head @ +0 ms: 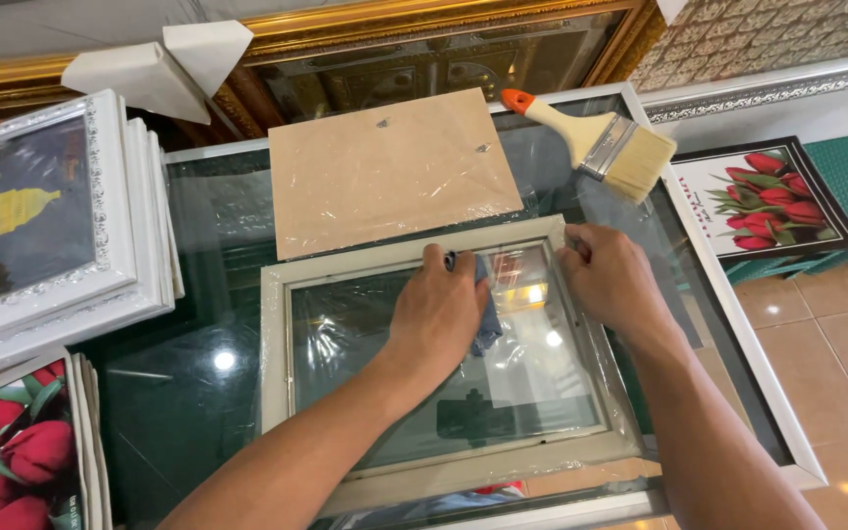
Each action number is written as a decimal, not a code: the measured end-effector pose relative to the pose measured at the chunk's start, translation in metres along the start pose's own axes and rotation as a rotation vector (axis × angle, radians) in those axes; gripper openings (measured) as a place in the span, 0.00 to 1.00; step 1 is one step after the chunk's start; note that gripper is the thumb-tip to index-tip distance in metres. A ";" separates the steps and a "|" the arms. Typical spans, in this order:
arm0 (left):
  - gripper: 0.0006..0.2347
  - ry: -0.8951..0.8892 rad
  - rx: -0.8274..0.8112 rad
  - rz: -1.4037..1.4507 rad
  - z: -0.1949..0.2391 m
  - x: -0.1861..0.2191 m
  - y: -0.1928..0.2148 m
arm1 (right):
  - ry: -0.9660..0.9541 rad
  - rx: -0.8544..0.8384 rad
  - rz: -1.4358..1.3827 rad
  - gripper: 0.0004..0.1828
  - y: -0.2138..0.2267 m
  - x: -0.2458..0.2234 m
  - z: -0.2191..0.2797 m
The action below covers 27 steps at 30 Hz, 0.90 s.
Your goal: Cleaning a picture frame glass with a cloth and brush before wrapping it in plastic.
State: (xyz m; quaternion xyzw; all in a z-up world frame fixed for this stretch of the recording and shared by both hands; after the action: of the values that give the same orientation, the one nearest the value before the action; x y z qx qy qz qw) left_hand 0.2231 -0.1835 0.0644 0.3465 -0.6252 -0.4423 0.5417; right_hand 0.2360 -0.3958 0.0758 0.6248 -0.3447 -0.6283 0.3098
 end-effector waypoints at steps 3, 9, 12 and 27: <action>0.16 -0.024 0.021 0.032 -0.004 0.018 -0.007 | -0.018 -0.015 -0.021 0.22 -0.001 0.005 -0.003; 0.14 -0.053 0.081 -0.030 -0.008 0.051 -0.016 | -0.027 -0.005 -0.033 0.22 0.003 0.002 -0.003; 0.12 -0.089 0.100 -0.018 -0.020 0.055 -0.034 | -0.012 -0.014 -0.024 0.22 -0.002 0.011 -0.005; 0.12 -0.265 -0.141 0.013 -0.034 0.058 -0.004 | 0.019 -0.058 -0.017 0.24 -0.022 0.041 -0.018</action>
State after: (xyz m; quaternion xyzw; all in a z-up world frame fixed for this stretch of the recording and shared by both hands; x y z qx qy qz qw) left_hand 0.2462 -0.2437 0.0828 0.2420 -0.6609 -0.5234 0.4802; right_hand 0.2534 -0.4179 0.0342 0.6243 -0.3180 -0.6349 0.3257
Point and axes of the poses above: each hand's wrist, its own z-axis away from the middle knuckle, its own y-axis out of the back of the hand, x = y × z, the point moved 2 cm from there along -z, towards the middle knuckle, and after that the axes turned 9 degrees about y, right-handed, at the moved point
